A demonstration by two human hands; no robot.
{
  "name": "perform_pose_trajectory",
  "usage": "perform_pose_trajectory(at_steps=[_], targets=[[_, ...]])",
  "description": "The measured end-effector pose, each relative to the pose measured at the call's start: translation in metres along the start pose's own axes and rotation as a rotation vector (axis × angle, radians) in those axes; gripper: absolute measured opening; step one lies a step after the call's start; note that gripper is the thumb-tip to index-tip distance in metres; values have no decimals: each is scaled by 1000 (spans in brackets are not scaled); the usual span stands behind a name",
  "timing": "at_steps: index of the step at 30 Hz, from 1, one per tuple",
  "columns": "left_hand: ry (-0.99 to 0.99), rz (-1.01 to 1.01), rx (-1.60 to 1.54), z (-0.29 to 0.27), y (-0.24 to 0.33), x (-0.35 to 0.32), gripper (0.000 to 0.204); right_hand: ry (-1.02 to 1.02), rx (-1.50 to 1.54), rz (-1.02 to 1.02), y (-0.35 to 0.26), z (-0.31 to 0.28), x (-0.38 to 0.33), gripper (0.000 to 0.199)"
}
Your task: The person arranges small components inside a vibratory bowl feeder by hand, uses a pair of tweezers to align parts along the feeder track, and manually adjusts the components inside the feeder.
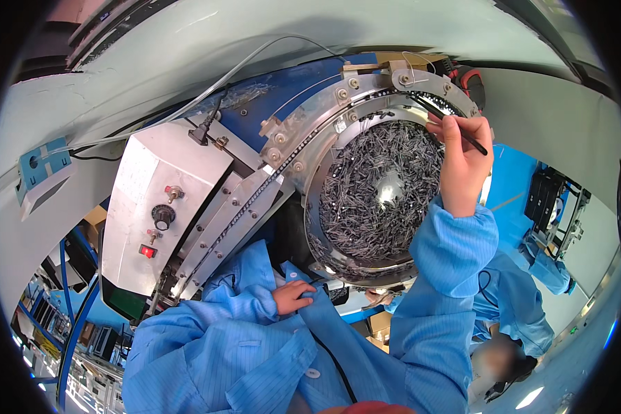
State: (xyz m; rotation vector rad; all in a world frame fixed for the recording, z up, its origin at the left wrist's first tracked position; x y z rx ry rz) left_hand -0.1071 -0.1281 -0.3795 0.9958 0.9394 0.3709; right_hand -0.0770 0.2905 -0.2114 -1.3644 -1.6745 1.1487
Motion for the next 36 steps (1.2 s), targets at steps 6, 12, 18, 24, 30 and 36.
perform_pose_trajectory(at_steps=[6, 12, 18, 24, 30, 36], targets=[[3, -13, -11, 0, -1, 0, 35, -10, 7, 8, -3, 9, -1, 10], [4, -22, -23, -1, -3, -2, 35, 39, 15, 3, -8, 7, -3, 9], [4, -15, -11, -1, 0, -3, 36, 59, -7, -46, -10, -6, -4, 11], [13, 14, -24, 4, -3, -6, 36, 60, -58, 20, -6, -4, -6, 12], [22, 16, -31, 6, -2, -9, 35, 140, -5, -23, -10, -4, -8, 13], [22, 18, -36, 9, -3, -9, 34, 0, -157, 31, -5, -6, -7, 13]])
Point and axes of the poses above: each hand's wrist, its own x-axis towards the middle knuckle, its own z-axis out of the palm, y = z × x, the point moved 4 cm from there along x, towards the middle knuckle, and after that the axes turned 2 degrees about x, right-handed, at the moved point
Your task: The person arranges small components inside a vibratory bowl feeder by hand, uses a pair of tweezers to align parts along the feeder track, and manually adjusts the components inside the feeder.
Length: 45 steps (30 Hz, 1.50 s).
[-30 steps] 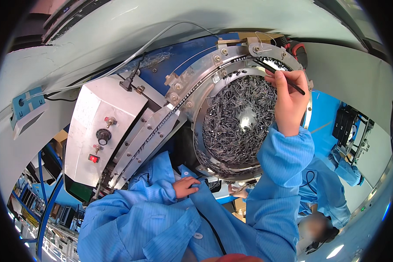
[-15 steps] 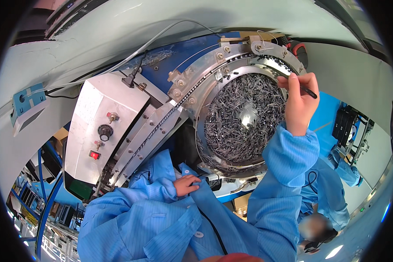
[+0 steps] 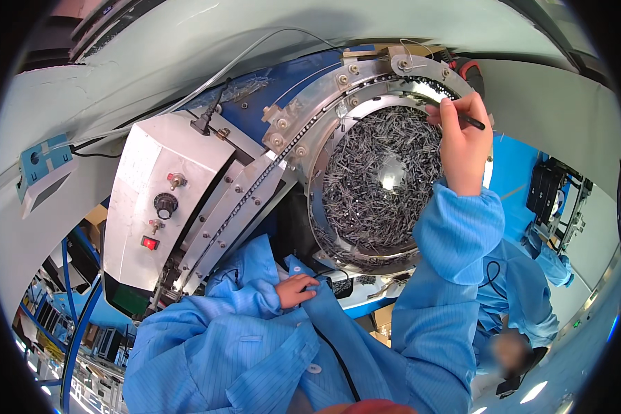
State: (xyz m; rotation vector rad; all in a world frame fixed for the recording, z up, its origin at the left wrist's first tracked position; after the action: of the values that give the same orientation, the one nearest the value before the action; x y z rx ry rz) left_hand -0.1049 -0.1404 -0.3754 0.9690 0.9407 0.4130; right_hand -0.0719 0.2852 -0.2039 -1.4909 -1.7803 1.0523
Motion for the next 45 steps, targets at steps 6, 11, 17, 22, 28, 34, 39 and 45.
perform_pose_trajectory(at_steps=[6, 11, 17, 22, 28, 34, 39, 45], targets=[[-3, 6, 4, 2, -3, -4, 34, 43, 28, 28, -10, 1, 5, 12], [7, 12, -4, 3, -2, -10, 34, -21, -114, 48, -15, 4, 13, 11], [33, 20, -5, 5, -10, -21, 35, -176, -240, 239, -28, 6, 1, 9], [45, 28, 13, 13, -19, -35, 34, -216, -95, 154, -47, 17, -36, 8], [102, 89, 73, 37, -34, -60, 33, -338, -4, 3, -75, 48, -102, 8], [160, 89, 77, 63, -56, -84, 32, -306, 89, -151, -73, 77, -125, 8], [188, 49, 61, 72, -77, -113, 32, -300, 121, -222, -93, 96, -173, 11], [279, 100, 97, 98, -97, -157, 32, -316, -11, -260, -130, 96, -235, 11]])
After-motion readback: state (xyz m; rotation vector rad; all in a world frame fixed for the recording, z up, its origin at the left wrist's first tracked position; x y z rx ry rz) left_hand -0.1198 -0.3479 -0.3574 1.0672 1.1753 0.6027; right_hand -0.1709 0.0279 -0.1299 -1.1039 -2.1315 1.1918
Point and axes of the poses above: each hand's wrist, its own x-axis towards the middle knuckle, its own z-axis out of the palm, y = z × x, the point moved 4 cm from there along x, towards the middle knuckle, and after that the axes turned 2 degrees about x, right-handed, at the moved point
